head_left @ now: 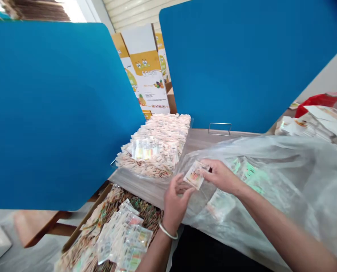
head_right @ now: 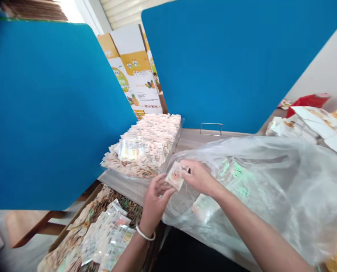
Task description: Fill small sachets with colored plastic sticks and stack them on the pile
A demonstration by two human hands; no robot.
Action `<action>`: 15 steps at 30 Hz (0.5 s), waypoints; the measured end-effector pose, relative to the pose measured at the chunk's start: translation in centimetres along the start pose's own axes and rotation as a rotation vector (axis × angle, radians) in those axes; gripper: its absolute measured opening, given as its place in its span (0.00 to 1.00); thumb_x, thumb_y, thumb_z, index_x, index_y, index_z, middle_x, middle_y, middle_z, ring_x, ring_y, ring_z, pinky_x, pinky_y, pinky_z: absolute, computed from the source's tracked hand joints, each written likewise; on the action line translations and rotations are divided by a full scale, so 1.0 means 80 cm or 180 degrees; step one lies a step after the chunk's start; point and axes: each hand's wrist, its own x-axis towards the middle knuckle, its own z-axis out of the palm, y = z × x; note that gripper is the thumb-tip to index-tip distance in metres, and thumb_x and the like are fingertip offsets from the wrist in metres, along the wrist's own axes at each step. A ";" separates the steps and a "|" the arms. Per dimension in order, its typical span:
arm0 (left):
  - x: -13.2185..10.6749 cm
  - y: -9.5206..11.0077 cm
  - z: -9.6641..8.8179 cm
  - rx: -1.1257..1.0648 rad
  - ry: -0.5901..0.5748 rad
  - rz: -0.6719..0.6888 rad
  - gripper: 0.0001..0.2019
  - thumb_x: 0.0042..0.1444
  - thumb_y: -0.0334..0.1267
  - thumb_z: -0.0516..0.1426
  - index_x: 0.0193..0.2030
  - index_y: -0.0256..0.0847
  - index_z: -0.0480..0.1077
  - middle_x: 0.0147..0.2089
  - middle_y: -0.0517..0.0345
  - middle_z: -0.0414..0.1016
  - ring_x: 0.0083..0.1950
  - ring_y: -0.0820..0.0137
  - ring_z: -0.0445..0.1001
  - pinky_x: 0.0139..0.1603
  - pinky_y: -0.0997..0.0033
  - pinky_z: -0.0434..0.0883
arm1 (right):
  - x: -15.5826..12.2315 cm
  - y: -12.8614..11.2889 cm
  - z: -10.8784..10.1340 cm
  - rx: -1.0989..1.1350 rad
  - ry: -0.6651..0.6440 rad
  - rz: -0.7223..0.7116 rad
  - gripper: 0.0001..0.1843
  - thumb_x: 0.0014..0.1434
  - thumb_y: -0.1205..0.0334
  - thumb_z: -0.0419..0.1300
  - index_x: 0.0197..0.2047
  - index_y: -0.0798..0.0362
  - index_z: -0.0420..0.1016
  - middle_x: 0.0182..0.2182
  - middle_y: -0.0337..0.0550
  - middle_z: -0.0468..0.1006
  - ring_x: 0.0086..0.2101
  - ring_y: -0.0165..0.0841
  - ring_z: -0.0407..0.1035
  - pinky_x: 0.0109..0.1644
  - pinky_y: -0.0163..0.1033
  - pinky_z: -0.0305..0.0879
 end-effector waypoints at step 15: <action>0.142 0.021 -0.177 0.3209 0.0545 0.1455 0.11 0.66 0.37 0.50 0.47 0.45 0.74 0.48 0.52 0.77 0.52 0.60 0.70 0.57 0.54 0.64 | 0.258 -0.019 0.069 -0.0404 -0.0718 -0.1407 0.11 0.60 0.70 0.52 0.31 0.53 0.74 0.31 0.38 0.73 0.36 0.31 0.67 0.42 0.33 0.58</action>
